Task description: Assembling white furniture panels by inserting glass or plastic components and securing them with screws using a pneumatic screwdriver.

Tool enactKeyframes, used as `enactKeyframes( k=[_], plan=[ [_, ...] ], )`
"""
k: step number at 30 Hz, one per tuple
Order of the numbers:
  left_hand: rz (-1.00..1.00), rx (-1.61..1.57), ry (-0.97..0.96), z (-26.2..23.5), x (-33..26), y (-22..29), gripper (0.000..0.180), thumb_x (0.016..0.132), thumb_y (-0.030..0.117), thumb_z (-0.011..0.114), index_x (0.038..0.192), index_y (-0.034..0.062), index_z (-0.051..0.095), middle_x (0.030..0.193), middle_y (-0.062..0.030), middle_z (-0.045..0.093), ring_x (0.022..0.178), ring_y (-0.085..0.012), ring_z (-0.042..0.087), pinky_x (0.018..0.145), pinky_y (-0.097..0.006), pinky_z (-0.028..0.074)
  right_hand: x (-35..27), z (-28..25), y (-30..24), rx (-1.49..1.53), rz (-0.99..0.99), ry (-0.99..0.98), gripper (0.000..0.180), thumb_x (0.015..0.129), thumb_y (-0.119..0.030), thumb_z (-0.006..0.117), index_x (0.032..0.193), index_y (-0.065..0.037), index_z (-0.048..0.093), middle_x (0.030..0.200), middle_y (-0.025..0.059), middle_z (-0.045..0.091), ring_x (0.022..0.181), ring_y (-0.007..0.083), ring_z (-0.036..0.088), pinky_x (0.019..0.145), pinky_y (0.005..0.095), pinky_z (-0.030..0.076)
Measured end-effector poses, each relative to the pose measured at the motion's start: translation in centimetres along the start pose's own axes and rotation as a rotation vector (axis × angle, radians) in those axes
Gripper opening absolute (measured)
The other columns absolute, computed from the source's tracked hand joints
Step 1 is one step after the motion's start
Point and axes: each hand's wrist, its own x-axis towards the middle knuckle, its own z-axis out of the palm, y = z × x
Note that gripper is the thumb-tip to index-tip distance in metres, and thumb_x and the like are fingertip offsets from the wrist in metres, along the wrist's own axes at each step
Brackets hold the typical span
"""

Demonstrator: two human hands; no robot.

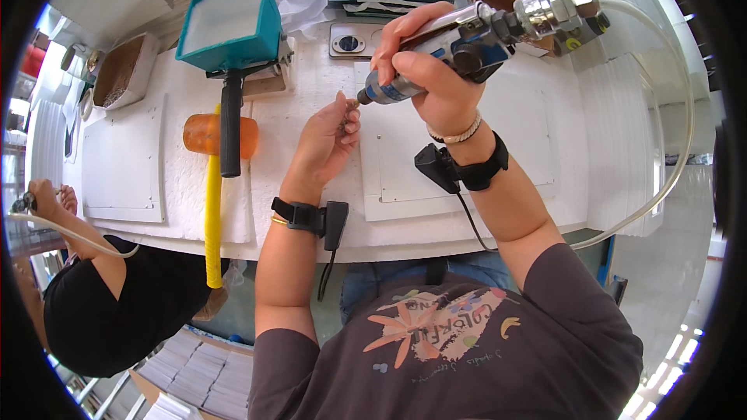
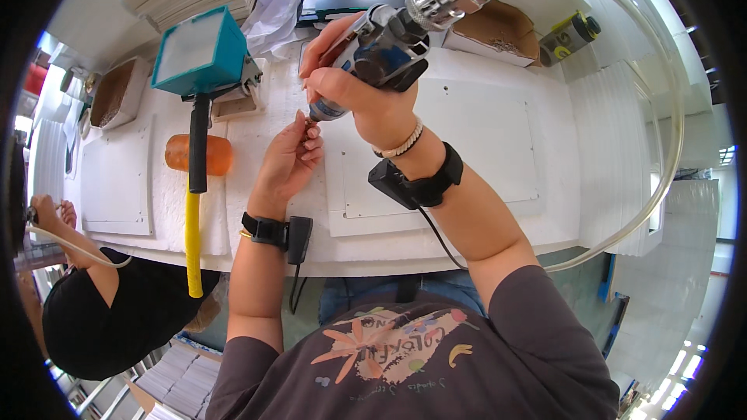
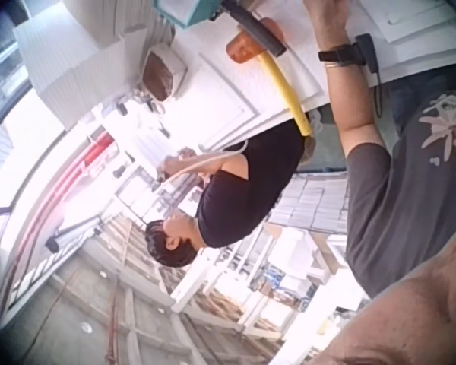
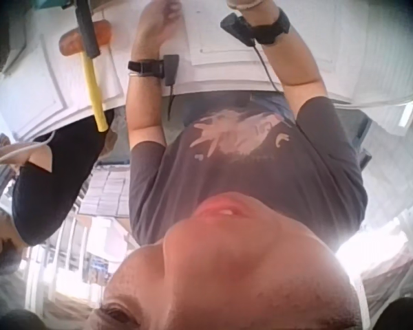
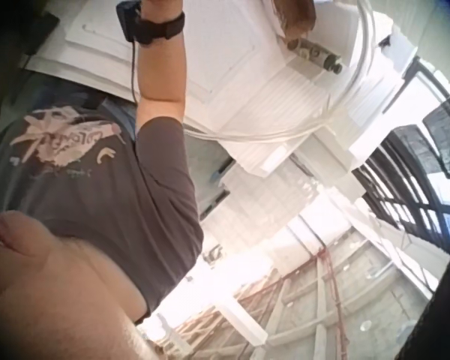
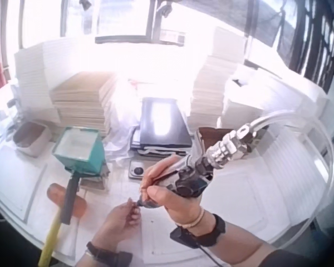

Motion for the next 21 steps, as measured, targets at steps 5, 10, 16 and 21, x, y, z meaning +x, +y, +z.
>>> enactKeyframes(
  k=[5, 10, 16, 21],
  plan=[
    [-0.004, 0.010, -0.050, -0.5, -0.1, 0.0, 0.030, 0.092, 0.030, 0.050, 0.093, 0.0003, 0.050, 0.072, 0.0014, 0.048, 0.060, -0.0038, 0.040, 0.050, -0.015, 0.032, 0.0, -0.1, -0.1, 0.032, -0.013, -0.001, 0.016, 0.067, -0.004, 0.059, 0.081, 0.004, 0.055, 0.072, 0.0124, 0.059, 0.058, 0.0165, 0.057, 0.056, 0.0270, 0.048],
    [-0.019, -0.026, -0.077, -0.9, -0.1, 0.1, 0.030, 0.092, 0.028, 0.049, 0.096, -0.0015, 0.051, 0.073, 0.0010, 0.050, 0.061, -0.0027, 0.041, 0.050, -0.014, 0.033, 0.1, -0.2, 0.2, 0.087, -0.013, 0.035, 0.016, 0.067, -0.003, 0.057, 0.081, 0.003, 0.055, 0.071, 0.0127, 0.058, 0.056, 0.0176, 0.056, 0.059, 0.0299, 0.048],
    [0.015, -0.044, -0.097, -0.9, 0.0, 0.1, 0.028, 0.092, 0.024, 0.049, 0.097, -0.0030, 0.052, 0.076, -0.0005, 0.052, 0.063, -0.0030, 0.044, 0.054, -0.013, 0.038, 0.1, -1.1, 0.6, 0.144, 0.014, 0.139, 0.014, 0.069, -0.004, 0.053, 0.081, 0.003, 0.054, 0.071, 0.0127, 0.058, 0.055, 0.0194, 0.055, 0.062, 0.0330, 0.048],
    [-0.019, -0.109, -0.045, -0.6, 0.2, 0.1, 0.033, 0.093, 0.022, 0.047, 0.109, -0.0065, 0.048, 0.088, -0.0070, 0.054, 0.073, -0.0068, 0.048, 0.058, -0.014, 0.043, 0.3, -2.1, 0.8, 0.144, 0.031, 0.164, 0.012, 0.070, -0.002, 0.052, 0.080, 0.003, 0.054, 0.071, 0.0127, 0.057, 0.056, 0.0196, 0.056, 0.061, 0.0331, 0.048]
  ],
)
